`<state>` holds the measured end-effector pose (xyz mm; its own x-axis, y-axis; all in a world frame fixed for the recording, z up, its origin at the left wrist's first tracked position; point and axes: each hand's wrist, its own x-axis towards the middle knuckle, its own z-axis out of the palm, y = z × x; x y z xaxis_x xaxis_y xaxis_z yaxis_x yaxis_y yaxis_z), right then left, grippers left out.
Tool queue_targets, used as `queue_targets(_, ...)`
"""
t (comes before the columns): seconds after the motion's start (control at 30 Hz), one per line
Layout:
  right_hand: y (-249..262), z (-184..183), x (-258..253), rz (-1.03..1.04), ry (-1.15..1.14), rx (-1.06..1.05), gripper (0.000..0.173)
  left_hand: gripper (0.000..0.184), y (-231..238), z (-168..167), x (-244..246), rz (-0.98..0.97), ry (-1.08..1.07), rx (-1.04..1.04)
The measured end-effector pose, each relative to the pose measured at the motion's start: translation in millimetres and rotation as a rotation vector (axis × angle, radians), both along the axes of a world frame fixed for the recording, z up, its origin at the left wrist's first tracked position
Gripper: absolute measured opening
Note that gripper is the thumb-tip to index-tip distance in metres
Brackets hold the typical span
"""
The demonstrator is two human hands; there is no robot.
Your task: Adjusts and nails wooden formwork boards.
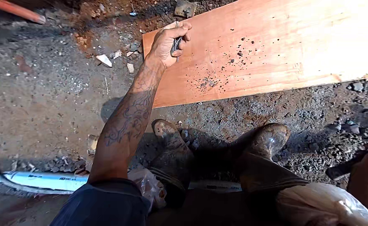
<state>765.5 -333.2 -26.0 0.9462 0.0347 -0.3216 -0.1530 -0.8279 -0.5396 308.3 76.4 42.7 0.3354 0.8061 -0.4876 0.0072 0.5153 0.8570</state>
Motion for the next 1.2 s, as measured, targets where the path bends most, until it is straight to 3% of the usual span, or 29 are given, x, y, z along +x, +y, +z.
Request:
queue_targets(0.07,-2.4,10.4,-11.1,0.044,-0.074,0.124,0.048,0.021,-13.3,-9.0,19.2,-0.017,-0.048,-0.024)
queue_targets(0.13,8.9,20.3,-22.2,0.126,-0.069,0.244,0.046,0.024,-30.2,-18.5,44.0,-0.037,-0.053,-0.068)
queue_targets(0.23,15.7,9.3,-24.4,0.252,0.058,0.409,0.018,0.021,-53.9,-36.9,87.6,-0.119,0.042,-0.096)
queue_targets(0.33,20.2,-8.9,-27.2,0.259,0.153,0.395,0.014,0.017,-58.6,-53.8,126.5,-0.183,0.168,-0.072)
queue_targets(0.5,27.1,-4.2,-39.2,0.067,0.446,0.434,0.012,0.013,-18.6,-70.4,167.1,-0.167,0.311,0.011)
queue_targets(0.63,40.2,9.5,-32.0,-0.325,0.589,0.633,0.013,0.023,28.9,-79.2,207.8,-0.280,0.492,0.188)
queue_targets(0.8,72.5,3.8,-29.3,-0.685,0.296,0.893,0.015,0.053,71.2,-85.2,255.2,-0.427,0.652,0.115)
queue_targets(0.87,87.4,-5.0,-32.8,-0.698,0.223,0.883,0.011,0.062,71.9,-86.7,268.6,-0.456,0.638,0.044)
queue_targets(0.93,101.9,-13.1,-38.5,-0.590,0.348,0.875,0.010,0.068,72.9,-94.4,275.5,-0.477,0.621,0.027)
queue_targets(1.0,112.0,-17.9,-36.2,-0.428,0.579,0.897,0.012,0.064,76.5,-100.9,277.1,-0.477,0.587,0.001)
queue_targets(1.07,110.1,-16.8,-29.4,-0.340,0.663,0.865,0.013,0.050,82.0,-99.8,286.4,-0.444,0.554,-0.025)
queue_targets(1.13,98.5,-10.0,-28.5,-0.367,0.599,0.829,0.015,0.040,83.6,-96.5,295.4,-0.429,0.582,-0.042)
queue_targets(1.2,96.3,-3.5,-26.6,-0.544,0.433,0.874,0.016,0.040,90.8,-94.0,301.6,-0.426,0.588,-0.035)
